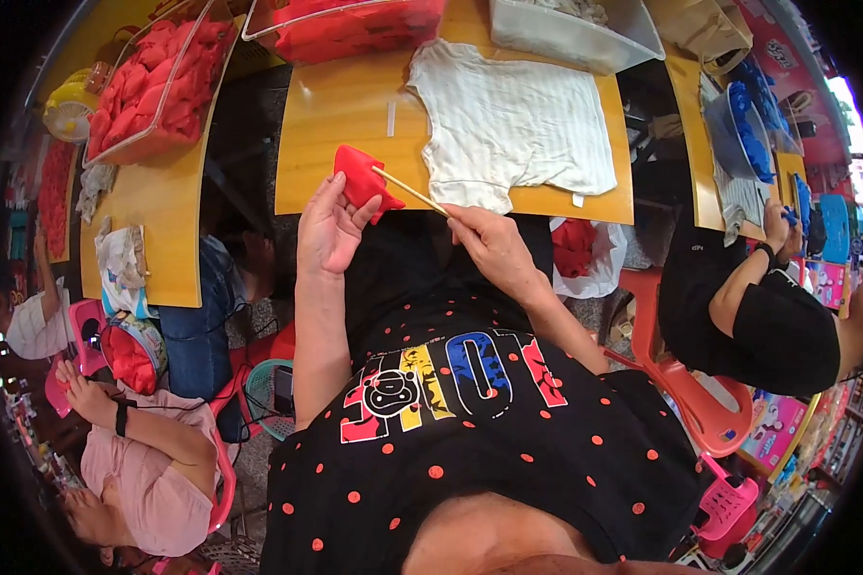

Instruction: Stuffing and shaping small red fabric items using a wooden stick in a workshop environment.

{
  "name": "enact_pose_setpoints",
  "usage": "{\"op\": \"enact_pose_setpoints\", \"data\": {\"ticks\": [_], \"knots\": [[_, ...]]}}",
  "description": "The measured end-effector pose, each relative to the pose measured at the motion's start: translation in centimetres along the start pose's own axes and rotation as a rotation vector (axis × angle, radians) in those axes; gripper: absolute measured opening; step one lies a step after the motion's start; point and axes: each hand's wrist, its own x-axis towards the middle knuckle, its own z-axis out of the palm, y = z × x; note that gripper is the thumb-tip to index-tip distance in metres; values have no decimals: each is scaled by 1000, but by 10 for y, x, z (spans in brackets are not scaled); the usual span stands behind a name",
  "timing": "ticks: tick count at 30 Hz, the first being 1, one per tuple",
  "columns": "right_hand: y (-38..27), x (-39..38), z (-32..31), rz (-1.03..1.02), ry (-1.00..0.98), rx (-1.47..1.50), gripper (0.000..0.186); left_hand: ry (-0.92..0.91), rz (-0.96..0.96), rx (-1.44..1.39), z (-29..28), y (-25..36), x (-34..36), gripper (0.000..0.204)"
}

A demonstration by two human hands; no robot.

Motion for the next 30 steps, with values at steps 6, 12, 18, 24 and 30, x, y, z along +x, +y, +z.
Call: {"op": "enact_pose_setpoints", "data": {"ticks": [6,12,18,24,30], "knots": [[3,-4,0,31,37,32,24,-19,26,24,5,2,-1,22],[1,-8,3,25,32,7,24,-42,46,39,6,2,-8,21],[-4,-18,5,1,34,-11,26,-47,76,69,2,0,-17,18],[-10,-30,12,36,-19,54,26,-34,103,230,6,-6,-32,19],[-6,-29,15,45,-140,93,26,-58,4,370,7,-8,-47,20]]}}
